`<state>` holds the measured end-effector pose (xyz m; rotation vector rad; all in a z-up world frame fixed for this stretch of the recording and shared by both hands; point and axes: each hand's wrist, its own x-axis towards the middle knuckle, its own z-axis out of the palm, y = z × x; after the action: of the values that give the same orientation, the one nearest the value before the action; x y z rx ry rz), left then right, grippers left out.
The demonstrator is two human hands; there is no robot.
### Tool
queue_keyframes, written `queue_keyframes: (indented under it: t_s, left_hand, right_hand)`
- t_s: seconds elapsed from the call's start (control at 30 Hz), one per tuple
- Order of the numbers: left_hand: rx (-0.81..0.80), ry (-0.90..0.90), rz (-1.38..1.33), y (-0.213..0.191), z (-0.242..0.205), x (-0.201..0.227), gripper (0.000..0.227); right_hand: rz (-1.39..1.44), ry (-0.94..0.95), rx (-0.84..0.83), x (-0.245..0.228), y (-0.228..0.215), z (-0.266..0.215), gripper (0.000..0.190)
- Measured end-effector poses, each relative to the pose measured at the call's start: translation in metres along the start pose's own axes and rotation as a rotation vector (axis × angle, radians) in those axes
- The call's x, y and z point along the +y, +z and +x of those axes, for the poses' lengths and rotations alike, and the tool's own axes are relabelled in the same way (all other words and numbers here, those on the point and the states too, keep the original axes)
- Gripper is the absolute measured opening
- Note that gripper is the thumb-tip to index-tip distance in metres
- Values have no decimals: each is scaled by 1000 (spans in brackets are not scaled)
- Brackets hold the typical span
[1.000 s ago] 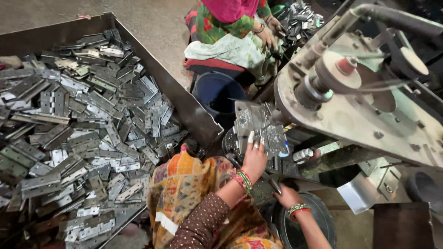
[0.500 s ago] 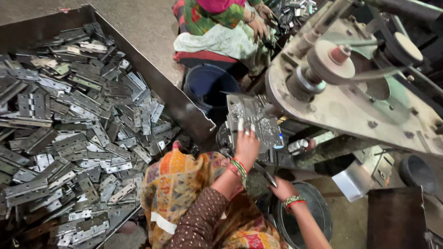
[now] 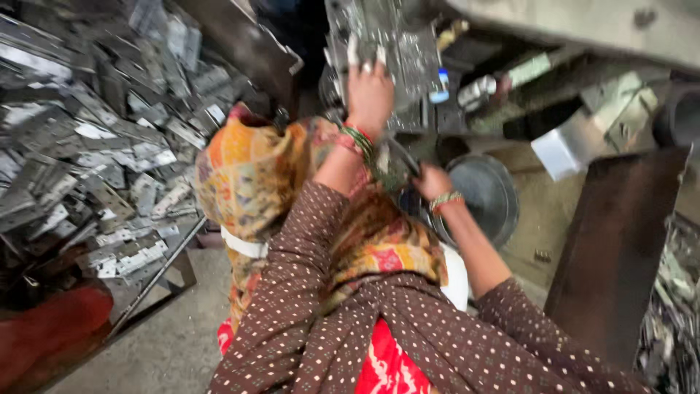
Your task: The person sits at a manual press machine and repeatedly places small metal brackets into the die, pulls the lever to stamp them, and removes the finished pieces. The processed brackets are dropped into a nearby bin while the person continues the cycle with new parts from a pile.
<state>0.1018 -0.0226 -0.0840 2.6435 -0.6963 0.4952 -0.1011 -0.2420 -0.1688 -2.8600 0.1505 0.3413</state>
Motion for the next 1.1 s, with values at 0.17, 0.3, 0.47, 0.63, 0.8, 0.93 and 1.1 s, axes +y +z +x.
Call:
queue_keyframes:
  t_s: [0.17,0.3,0.47,0.63,0.8,0.93,1.1]
  left_hand:
    - [-52,-27,-6,-24,-3,2,24]
    - [-99,-57,5,-35,4,2,25]
    - [-102,-46,76,-31,5,6,25]
    - [-145,-50,61,-28,6,6,26]
    - [-222,-29,8,-30,-7,5,27]
    - [6,0,-12,-32,-5,4,27]
    - [-146,-22,38,-20,9,-2,27]
  right_hand:
    - [-203,168,-187,-46,-73,6,46]
    - [-194,142,-187,-78,-107,2,46]
    - [-222,142,-148,-64,-84,-3,47]
    - [-158,98,75,-34,8,-21,39]
    - [-104,55,108,-15,49,-19,40]
    - [-19,91,-23,-11,6,-3,47]
    - [-60,74,-83,-20,-37,1,53]
